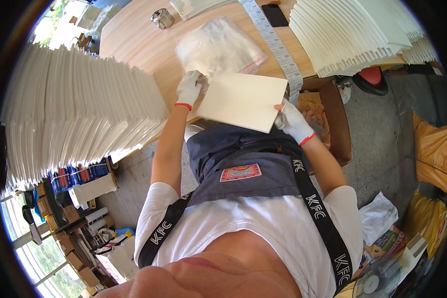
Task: The person places individual paper boards into plastic sleeves, peels the adhesive backing, and seals the bags before stacking them.
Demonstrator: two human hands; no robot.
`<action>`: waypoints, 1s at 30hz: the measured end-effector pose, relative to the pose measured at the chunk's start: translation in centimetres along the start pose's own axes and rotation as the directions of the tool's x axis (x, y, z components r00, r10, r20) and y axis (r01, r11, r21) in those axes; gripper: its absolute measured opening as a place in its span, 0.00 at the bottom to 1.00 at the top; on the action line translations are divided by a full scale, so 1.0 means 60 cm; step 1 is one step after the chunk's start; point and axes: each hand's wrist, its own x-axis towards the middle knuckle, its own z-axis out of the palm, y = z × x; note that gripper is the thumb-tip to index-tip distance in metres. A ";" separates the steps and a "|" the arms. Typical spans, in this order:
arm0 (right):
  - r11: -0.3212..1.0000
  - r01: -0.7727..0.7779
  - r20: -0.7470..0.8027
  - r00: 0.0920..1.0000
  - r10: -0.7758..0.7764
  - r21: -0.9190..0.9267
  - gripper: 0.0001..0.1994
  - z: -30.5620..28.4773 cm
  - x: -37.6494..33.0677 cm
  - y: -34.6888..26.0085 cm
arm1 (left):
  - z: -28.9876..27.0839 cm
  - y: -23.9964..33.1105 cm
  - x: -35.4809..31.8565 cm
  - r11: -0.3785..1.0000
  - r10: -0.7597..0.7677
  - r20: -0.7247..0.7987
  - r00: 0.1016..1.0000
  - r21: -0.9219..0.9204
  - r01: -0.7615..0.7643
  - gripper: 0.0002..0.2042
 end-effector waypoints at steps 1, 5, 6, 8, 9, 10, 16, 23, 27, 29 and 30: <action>1.000 -0.010 0.150 0.989 0.009 0.005 0.19 -0.011 -0.007 0.004 | 0.002 -0.007 -0.008 1.000 -0.005 -0.052 0.999 0.015 0.006 0.11; 0.989 0.130 -0.055 0.990 -0.127 0.065 0.16 0.013 -0.003 0.034 | -0.026 0.016 -0.016 0.997 -0.065 -0.185 0.981 0.035 0.072 0.10; 0.984 0.144 -0.094 0.986 -0.135 0.103 0.16 0.016 0.000 0.038 | -0.030 0.022 -0.016 0.993 -0.101 -0.173 0.980 -0.076 0.089 0.10; 0.982 0.145 -0.108 0.985 -0.133 0.123 0.15 0.026 -0.003 0.036 | -0.038 0.033 -0.016 0.948 -0.169 -0.140 0.976 -0.294 0.122 0.10; 0.980 0.146 -0.114 0.985 -0.131 0.132 0.15 0.031 -0.005 0.035 | -0.043 0.040 -0.021 0.949 -0.124 -0.129 0.984 -0.305 0.080 0.10; 0.978 0.151 -0.113 0.984 -0.135 0.142 0.14 0.029 -0.007 0.038 | -0.050 0.050 -0.030 0.948 -0.078 -0.120 0.990 -0.316 0.037 0.10; 0.974 0.187 -0.106 0.979 -0.174 0.130 0.14 0.045 -0.032 0.050 | 0.018 0.134 -0.100 0.775 -0.247 -0.389 0.887 -0.630 -0.060 0.23; 0.981 0.193 0.018 0.981 -0.193 0.011 0.18 0.045 -0.047 0.045 | 0.083 0.195 -0.113 -0.163 -0.616 0.324 0.718 -0.944 0.286 0.08; 0.993 0.087 -0.097 0.991 -0.095 -0.081 0.16 0.070 -0.046 0.048 | 0.111 0.214 -0.186 -0.082 -0.469 0.317 0.824 -0.945 0.317 0.09; 0.997 -0.002 -0.152 0.988 -0.011 -0.082 0.15 0.060 -0.034 0.071 | 0.175 0.202 -0.244 -0.222 -0.409 0.409 0.816 -0.912 0.346 0.10; 0.996 -0.036 -0.187 0.982 0.020 -0.082 0.16 0.053 -0.017 0.080 | 0.160 0.203 -0.255 -0.306 -0.325 0.524 0.788 -0.846 0.436 0.10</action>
